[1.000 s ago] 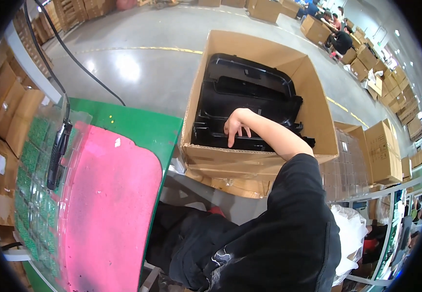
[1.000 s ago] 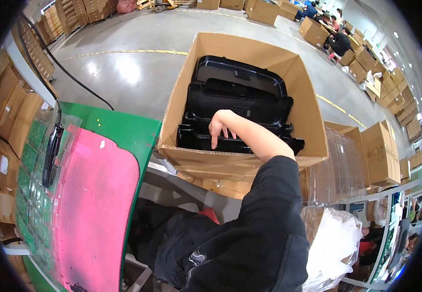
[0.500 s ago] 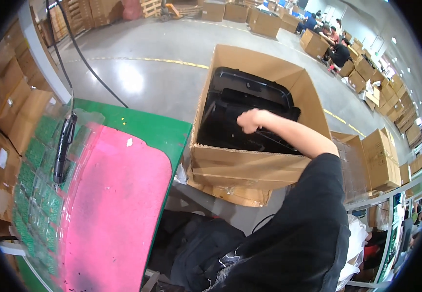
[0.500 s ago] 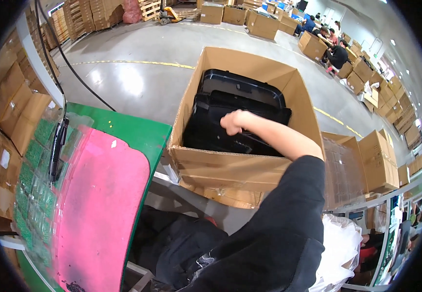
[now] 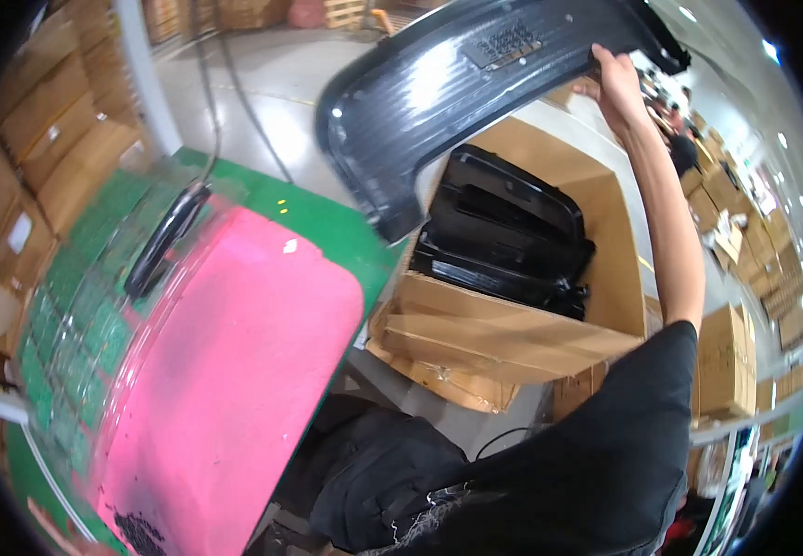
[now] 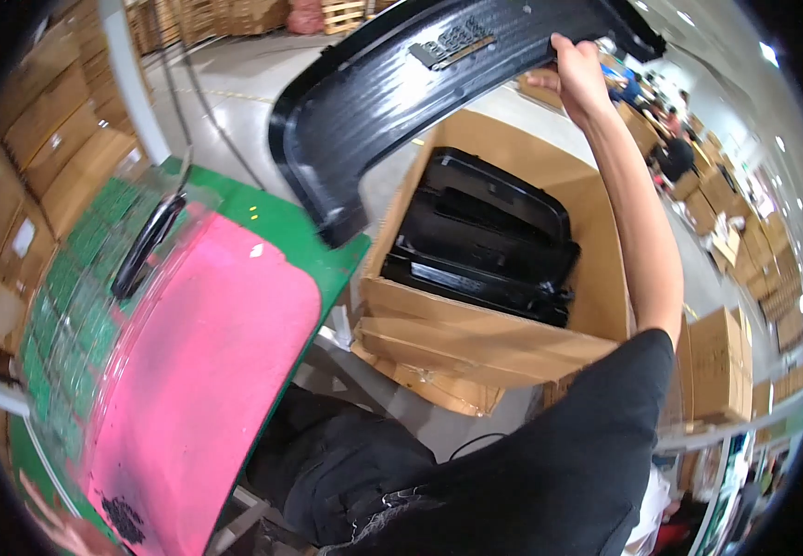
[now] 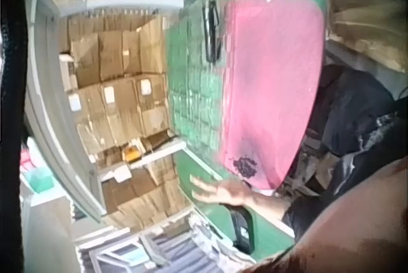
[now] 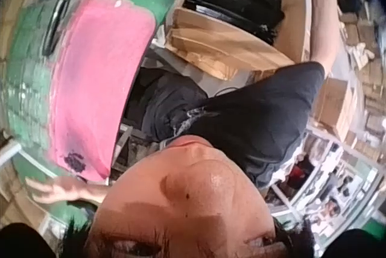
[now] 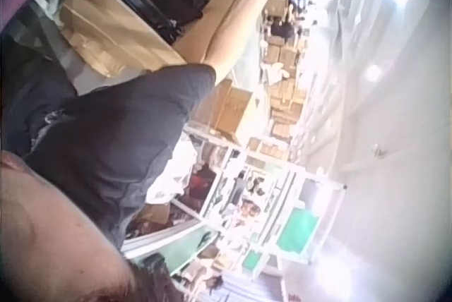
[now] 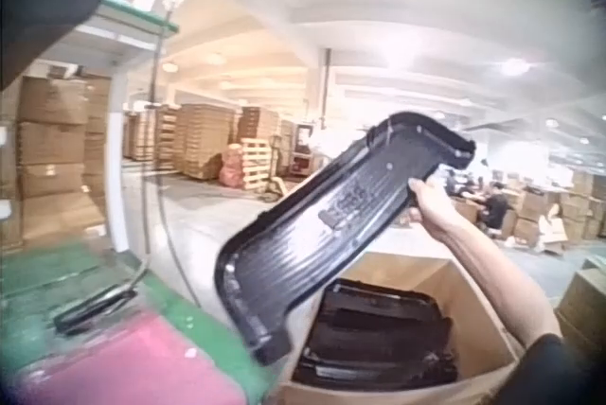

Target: Assembling electronic circuit boards into plastic housings using an electric screwdriver.

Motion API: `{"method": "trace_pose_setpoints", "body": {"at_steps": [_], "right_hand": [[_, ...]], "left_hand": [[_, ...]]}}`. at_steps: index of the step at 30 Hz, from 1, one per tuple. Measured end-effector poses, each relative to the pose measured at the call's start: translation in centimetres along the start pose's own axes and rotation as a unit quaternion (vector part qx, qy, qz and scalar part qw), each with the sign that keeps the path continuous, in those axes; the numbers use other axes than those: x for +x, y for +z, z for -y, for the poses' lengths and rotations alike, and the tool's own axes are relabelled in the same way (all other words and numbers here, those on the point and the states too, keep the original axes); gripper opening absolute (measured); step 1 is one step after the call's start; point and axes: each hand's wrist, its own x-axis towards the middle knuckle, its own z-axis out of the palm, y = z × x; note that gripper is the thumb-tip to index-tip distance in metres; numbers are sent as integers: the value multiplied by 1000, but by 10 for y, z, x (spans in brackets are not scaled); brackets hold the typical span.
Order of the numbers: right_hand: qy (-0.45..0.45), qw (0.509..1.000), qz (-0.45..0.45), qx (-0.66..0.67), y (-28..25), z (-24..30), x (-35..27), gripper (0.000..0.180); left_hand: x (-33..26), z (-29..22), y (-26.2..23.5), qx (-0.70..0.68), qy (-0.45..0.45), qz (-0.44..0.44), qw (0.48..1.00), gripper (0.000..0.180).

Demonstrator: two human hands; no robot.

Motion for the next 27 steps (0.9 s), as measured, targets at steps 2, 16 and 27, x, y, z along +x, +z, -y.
{"method": "trace_pose_setpoints", "body": {"at_steps": [2,16,27], "right_hand": [[77,989,86,88,37,-4,-23,31],[220,554,800,-72,217,38,-201,28],[-531,649,545,-1,542,184,-319,47]], "left_hand": [[-1,-12,11,-7,-31,62,998,73],[-5,8,46,-55,-128,338,931,46],[-26,11,55,46,-122,222,966,41]]}}
